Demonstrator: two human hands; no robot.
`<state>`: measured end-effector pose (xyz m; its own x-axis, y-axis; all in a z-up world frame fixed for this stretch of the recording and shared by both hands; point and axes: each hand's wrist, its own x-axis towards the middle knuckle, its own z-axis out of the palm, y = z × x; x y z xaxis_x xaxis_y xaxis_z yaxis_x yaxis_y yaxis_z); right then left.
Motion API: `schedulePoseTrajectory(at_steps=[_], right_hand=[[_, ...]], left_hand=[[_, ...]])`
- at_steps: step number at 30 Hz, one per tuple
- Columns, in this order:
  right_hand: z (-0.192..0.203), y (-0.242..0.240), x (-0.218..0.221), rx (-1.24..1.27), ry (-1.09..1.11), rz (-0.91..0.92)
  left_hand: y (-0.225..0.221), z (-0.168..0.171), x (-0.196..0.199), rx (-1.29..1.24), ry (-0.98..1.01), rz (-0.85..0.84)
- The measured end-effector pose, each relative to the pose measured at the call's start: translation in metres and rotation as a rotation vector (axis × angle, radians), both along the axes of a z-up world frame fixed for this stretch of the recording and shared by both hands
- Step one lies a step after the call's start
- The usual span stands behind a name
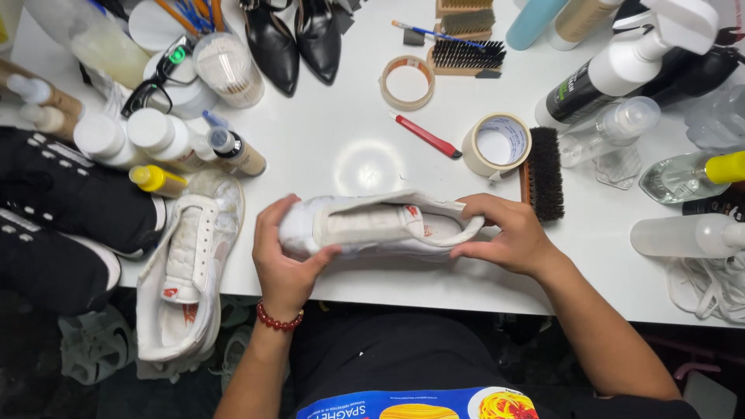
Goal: The person works at a shoe cleaning bench and applies masking tape to the upper of a white sneaker, pressing the tape along the collar and side panels. They pull a length of tape from the roll, cut a strip with a utility knife, and smooth the tape onto the shoe, then lift the shoe to check the taped areas.
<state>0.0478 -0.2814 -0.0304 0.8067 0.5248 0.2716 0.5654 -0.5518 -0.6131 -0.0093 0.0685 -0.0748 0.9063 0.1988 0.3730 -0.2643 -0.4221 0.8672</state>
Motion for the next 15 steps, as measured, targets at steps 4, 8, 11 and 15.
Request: schedulePoseTrajectory(at_steps=[4,8,11,15], right_hand=[[-0.003,0.003,0.014,0.414,0.298,-0.088],[0.004,0.014,0.025,0.784,0.438,0.002],[0.005,0.024,0.04,0.817,0.393,-0.02],[-0.017,0.039,0.047,0.891,0.406,-0.132]], left_hand=[[-0.03,0.022,0.06,-0.875,-0.255,-0.317],[-0.073,0.026,0.116,-1.056,-0.118,-0.484],[-0.091,0.038,0.138,-1.198,-0.057,-0.426],[-0.099,0.019,0.146,-1.147,-0.118,-0.299]])
